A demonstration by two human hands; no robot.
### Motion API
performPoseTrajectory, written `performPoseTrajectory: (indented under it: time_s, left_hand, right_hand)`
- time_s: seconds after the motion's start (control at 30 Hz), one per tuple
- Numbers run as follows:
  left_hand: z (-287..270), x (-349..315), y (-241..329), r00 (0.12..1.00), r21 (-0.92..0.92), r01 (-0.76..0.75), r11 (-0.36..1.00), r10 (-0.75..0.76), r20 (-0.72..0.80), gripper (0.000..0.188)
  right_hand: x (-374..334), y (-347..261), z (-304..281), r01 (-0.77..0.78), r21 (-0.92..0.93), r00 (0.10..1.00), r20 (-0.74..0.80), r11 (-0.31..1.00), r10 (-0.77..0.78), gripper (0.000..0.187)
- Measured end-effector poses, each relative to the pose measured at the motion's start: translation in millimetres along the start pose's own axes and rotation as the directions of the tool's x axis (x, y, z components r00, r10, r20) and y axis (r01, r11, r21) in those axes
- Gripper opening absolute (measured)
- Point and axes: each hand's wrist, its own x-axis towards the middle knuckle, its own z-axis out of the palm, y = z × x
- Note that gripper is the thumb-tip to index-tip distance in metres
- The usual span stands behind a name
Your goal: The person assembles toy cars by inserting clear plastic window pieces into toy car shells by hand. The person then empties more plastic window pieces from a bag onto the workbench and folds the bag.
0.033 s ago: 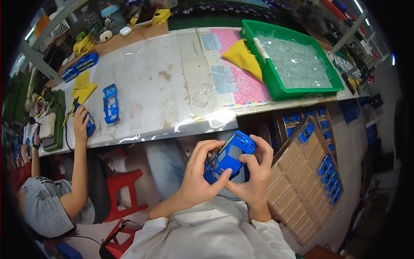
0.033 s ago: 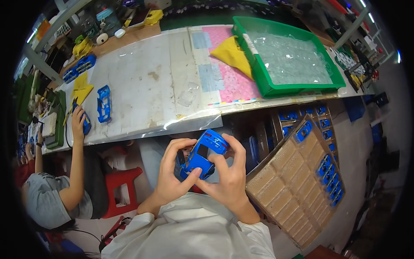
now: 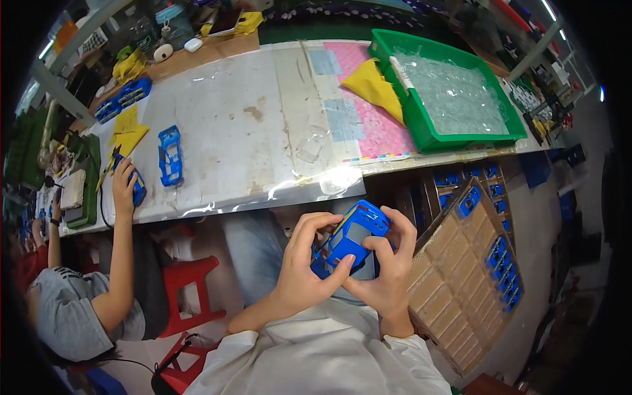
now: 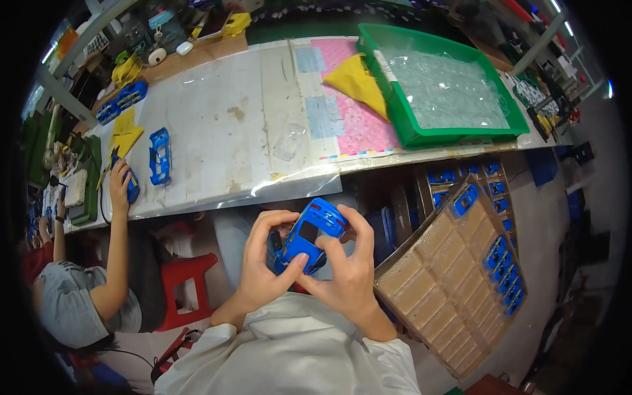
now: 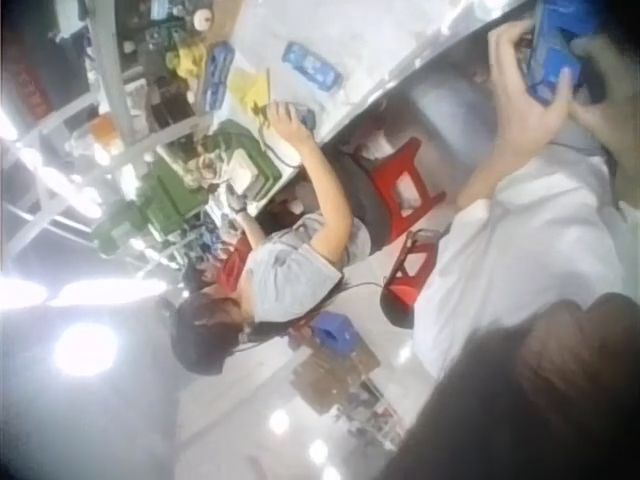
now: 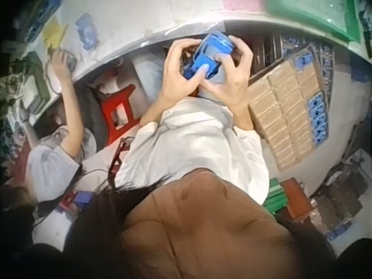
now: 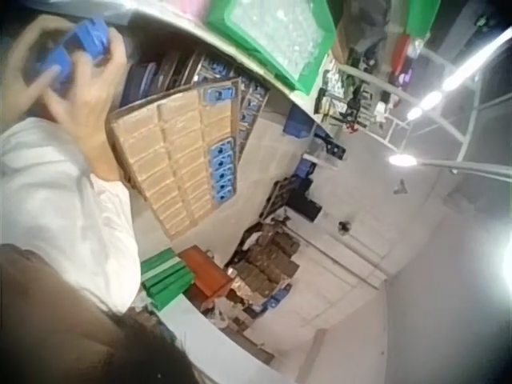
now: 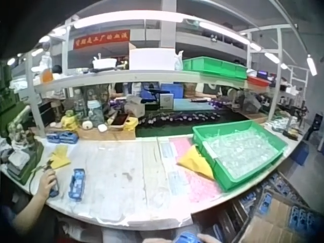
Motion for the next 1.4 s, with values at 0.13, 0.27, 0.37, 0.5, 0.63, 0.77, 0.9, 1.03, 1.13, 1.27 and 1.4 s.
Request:
performPoseTrajectory:
  time_s: [0.13, 0.27, 0.37, 0.5, 0.63, 0.77, 0.9, 1.03, 1.13, 1.27, 1.4]
  left_hand:
    - [-2, -4, -7, 0.999, -0.096, 0.013, 0.995, -0.018, -0.048, 0.046]
    - [-4, -5, -10, 0.998, -0.148, 0.026, 0.989, -0.034, -0.054, 0.042]
    - [-5, -5, -7, 0.998, -0.145, 0.009, 0.989, -0.018, -0.066, 0.041]
    - [-5, -5, -9, 0.997, -0.189, 0.014, 0.982, -0.028, -0.068, 0.042]
    - [-7, -5, -8, 0.999, -0.184, -0.003, 0.983, -0.006, -0.045, 0.043]
    - [-3, -5, -7, 0.998, -0.183, -0.017, 0.983, 0.006, -0.061, 0.043]
    - [-1, -6, -7, 0.997, -0.211, -0.006, 0.978, -0.009, -0.073, 0.043]
    - [-3, -7, -11, 0.996, -0.233, -0.026, 0.972, 0.006, -0.084, 0.042]
    - [2, -7, -11, 0.996, -0.251, -0.032, 0.967, 0.009, -0.090, 0.041]
    - [2, -2, -17, 0.997, -0.234, -0.023, 0.972, 0.004, -0.080, 0.041]
    - [5, 5, -20, 0.999, -0.276, -0.012, 0.961, -0.003, -0.053, 0.040]
  right_hand:
    - [-2, -4, 6, 0.005, -0.003, 1.000, -0.013, 1.000, -0.005, 0.041]
    - [-3, -6, 11, -0.005, 0.001, 1.000, -0.008, 1.000, 0.005, 0.041]
    - [-4, -8, 12, 0.010, -0.023, 1.000, -0.008, 1.000, -0.010, 0.042]
    - [-6, -10, 13, 0.018, -0.047, 1.000, -0.009, 0.999, -0.019, 0.041]
    - [-6, -9, 11, 0.003, -0.033, 1.000, -0.029, 0.999, -0.004, 0.040]
    - [-9, -9, 12, 0.026, -0.050, 0.999, -0.032, 0.998, -0.028, 0.040]
    - [-11, -9, 11, 0.040, -0.070, 0.999, -0.029, 0.997, -0.043, 0.039]
    - [-10, -10, 14, 0.066, -0.067, 0.997, -0.045, 0.996, -0.070, 0.040]
    - [-11, -9, 10, 0.070, -0.079, 0.996, -0.048, 0.994, -0.074, 0.040]
    - [-8, -4, 14, 0.050, -0.089, 0.998, -0.042, 0.995, -0.054, 0.040]
    - [-4, -3, 15, 0.016, -0.119, 0.999, -0.036, 0.993, -0.021, 0.040]
